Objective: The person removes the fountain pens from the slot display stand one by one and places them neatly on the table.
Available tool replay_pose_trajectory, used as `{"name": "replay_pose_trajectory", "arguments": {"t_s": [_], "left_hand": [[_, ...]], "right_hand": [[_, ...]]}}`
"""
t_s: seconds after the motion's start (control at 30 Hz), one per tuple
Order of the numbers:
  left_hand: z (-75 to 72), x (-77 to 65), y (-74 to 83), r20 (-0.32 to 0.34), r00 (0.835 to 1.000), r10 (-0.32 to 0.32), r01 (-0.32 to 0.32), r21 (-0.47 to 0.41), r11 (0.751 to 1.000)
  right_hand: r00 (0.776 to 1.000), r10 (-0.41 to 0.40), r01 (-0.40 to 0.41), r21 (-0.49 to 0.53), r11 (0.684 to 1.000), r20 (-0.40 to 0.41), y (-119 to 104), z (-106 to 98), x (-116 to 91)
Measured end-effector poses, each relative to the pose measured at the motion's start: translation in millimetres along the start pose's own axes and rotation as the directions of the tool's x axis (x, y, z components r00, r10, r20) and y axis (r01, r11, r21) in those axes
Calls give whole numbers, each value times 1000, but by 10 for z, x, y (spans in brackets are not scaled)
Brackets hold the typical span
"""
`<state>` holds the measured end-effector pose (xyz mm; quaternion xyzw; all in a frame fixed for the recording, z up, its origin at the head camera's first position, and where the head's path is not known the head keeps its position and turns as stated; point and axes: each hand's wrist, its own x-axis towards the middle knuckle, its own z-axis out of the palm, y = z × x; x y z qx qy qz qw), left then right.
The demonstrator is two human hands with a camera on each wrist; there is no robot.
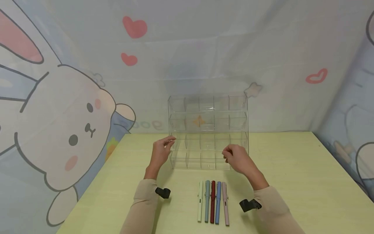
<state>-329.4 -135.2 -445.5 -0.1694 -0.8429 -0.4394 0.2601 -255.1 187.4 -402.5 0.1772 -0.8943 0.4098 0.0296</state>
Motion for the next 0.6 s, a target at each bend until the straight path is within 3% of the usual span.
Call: {"name": "replay_pose_trajectory", "arguments": {"t_s": [0.23, 0.4, 0.5, 0.6], "left_hand": [[-27, -36, -11, 0, 1000, 21, -21, 1, 1000], [-75, -70, -35, 1, 1000, 5, -5, -5, 1000], [-107, -67, -15, -42, 999, 33, -33, -2, 999], [-130, -39, 44, -119, 987, 104, -101, 34, 994]], "right_hand": [[993, -20, 24, 25, 999, -116, 13, 43, -2], [975, -71, 67, -23, 997, -212, 37, 84, -10], [959, -111, 102, -46, 994, -260, 58, 74, -20], [945, -152, 140, -62, 988, -291, 72, 49, -18]]}}
